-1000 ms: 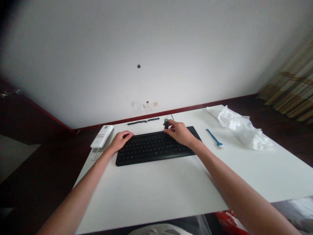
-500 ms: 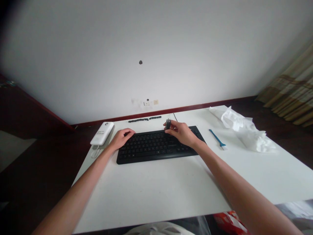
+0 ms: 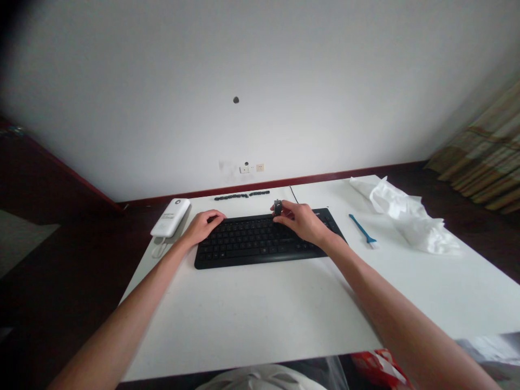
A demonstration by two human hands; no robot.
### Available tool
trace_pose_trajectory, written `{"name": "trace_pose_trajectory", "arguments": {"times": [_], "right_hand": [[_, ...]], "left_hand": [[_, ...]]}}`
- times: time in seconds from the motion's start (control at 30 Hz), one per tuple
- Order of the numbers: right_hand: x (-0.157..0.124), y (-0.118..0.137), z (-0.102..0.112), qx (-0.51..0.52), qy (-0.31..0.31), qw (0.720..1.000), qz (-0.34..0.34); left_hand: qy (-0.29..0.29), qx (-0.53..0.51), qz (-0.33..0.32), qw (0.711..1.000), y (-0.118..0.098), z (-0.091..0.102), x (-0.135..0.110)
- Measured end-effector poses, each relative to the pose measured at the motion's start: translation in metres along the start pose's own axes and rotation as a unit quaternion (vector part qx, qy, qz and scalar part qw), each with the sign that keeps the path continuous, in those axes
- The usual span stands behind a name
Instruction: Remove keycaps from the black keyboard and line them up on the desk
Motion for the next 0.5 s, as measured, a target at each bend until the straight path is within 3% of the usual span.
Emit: {"name": "trace_pose_trajectory", "arguments": {"times": [0.33, 0.5], "right_hand": [[0.0012, -0.0014, -0.002, 0.007, 0.011, 1.0, 0.0], [0.0003, -0.0007, 0.0033, 0.002, -0.022, 1.0, -0.006]], "left_hand": [[0.0, -0.002, 0.0, 1.0, 0.0006, -0.0002, 0.0], [-0.001, -0.006, 0.002, 1.0, -0.0009, 0.0005, -0.0004]]}}
Point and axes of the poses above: each hand's wrist, its own x-axis towards the middle knuckle, its own z-axis out of the back of the hand, y = z × x, the point moved 5 cm from there along x, towards the middle knuckle, and after that the axes turned 7 degrees about z, right-handed, at the moved point
